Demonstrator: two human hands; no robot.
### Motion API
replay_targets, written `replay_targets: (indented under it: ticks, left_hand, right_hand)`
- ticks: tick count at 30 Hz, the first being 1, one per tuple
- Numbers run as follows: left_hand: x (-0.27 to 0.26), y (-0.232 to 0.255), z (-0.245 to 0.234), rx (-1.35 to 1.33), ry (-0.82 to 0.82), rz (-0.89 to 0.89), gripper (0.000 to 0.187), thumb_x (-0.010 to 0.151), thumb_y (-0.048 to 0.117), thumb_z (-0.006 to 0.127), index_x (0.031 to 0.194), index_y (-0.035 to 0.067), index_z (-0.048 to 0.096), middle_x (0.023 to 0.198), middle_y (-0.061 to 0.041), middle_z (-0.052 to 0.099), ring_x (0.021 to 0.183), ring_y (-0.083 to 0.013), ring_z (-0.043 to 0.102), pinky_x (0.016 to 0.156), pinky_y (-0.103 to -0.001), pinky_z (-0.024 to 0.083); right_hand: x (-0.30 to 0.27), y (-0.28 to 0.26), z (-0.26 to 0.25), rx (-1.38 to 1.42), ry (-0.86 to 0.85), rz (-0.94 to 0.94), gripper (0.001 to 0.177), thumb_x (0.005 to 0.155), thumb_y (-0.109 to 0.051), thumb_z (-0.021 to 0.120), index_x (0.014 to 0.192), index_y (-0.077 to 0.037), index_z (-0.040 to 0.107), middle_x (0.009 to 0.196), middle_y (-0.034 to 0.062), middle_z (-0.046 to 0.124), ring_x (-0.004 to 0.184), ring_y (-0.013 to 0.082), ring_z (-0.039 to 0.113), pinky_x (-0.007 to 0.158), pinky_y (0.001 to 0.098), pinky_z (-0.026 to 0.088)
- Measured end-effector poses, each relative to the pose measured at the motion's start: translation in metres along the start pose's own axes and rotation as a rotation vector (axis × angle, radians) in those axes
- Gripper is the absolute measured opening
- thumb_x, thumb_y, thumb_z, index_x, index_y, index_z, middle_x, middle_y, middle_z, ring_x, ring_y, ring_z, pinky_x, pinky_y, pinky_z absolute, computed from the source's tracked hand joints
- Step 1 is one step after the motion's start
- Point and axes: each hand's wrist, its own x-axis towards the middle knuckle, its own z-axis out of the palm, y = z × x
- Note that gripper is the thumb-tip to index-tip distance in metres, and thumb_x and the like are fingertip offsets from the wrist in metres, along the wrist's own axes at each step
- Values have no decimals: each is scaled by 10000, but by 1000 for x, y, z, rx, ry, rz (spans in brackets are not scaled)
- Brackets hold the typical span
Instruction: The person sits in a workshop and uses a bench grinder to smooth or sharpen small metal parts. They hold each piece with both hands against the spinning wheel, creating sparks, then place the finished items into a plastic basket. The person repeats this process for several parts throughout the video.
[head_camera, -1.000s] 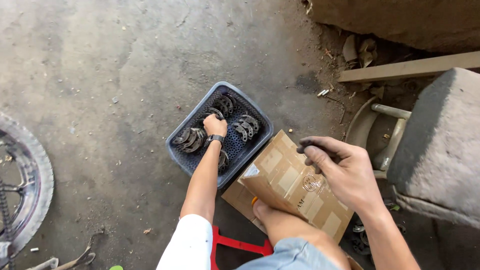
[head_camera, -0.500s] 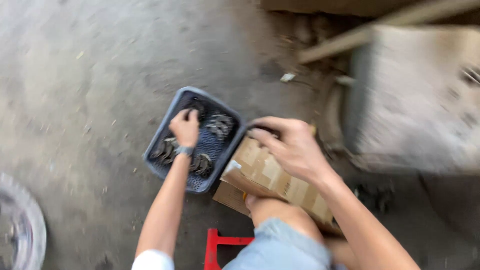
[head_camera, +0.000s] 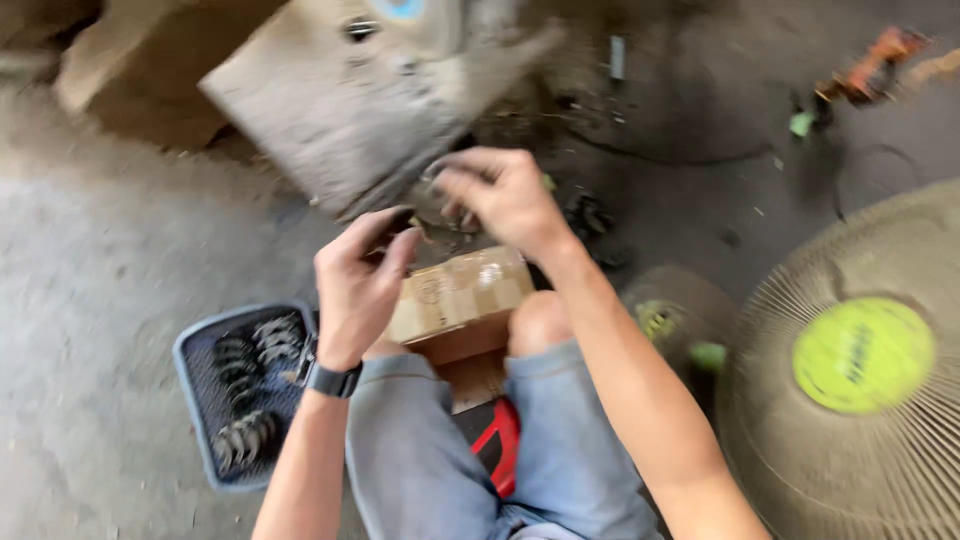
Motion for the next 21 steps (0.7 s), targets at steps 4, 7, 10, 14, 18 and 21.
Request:
replay_targets:
  ticks: [4, 7, 10, 14, 18, 21]
  left_hand:
    - [18, 28, 79, 82, -200, 68, 276, 955, 88, 747, 1216, 2, 720, 955, -33, 753, 744, -63, 635, 665, -246, 550]
    - [35, 31, 121, 41, -359, 38, 329, 920, 122, 764, 1228, 17, 715, 910, -48, 766, 733, -68, 627, 650, -261, 551]
    - [50, 23, 145, 100, -419, 25, 350, 908, 142, 779, 1220, 3, 700, 869, -89, 754, 688, -95, 631, 628, -276, 551]
    - [60, 6, 154, 178, -444, -3, 344, 910, 135, 754, 1221, 2, 690, 977, -129, 751, 747, -186, 683, 675, -313, 562]
    - [68, 11, 158, 303, -466, -93, 377, 883, 112, 746, 1239, 11, 677, 1037, -141, 740, 807, -236, 727, 710, -337, 575]
    - [72, 2, 163, 378, -483, -98, 421, 847, 100, 760, 1253, 22, 677, 1051, -130, 748, 825, -212, 759, 711, -325, 590]
  right_hand:
    - [-9, 80, -116, 128, 434, 140, 215, 967, -155, 670, 1092, 2, 746, 908, 57, 782, 691, 94, 691, 582, 243, 549]
    - [-20, 198, -194, 261, 766, 242, 201, 963, -163, 693, 1045, 16, 736, 763, 88, 731, 573, 124, 649, 529, 258, 546]
    - [-42, 301, -240, 169, 1016, 356, 144, 886, -77, 726, 972, 38, 740, 720, 72, 714, 536, 135, 650, 463, 277, 517]
    - [-53, 385, -250, -71, 1103, 614, 142, 822, -32, 747, 931, 58, 746, 703, 115, 701, 555, 187, 664, 487, 341, 540]
    - [-27, 457, -249, -691, 995, 539, 274, 748, -165, 845, 968, -4, 814, 861, 227, 761, 796, 354, 741, 746, 448, 586]
    - [15, 490, -229, -813, 818, 610, 428, 788, -339, 871, 1027, 1, 768, 1001, 253, 727, 960, 424, 702, 855, 500, 560]
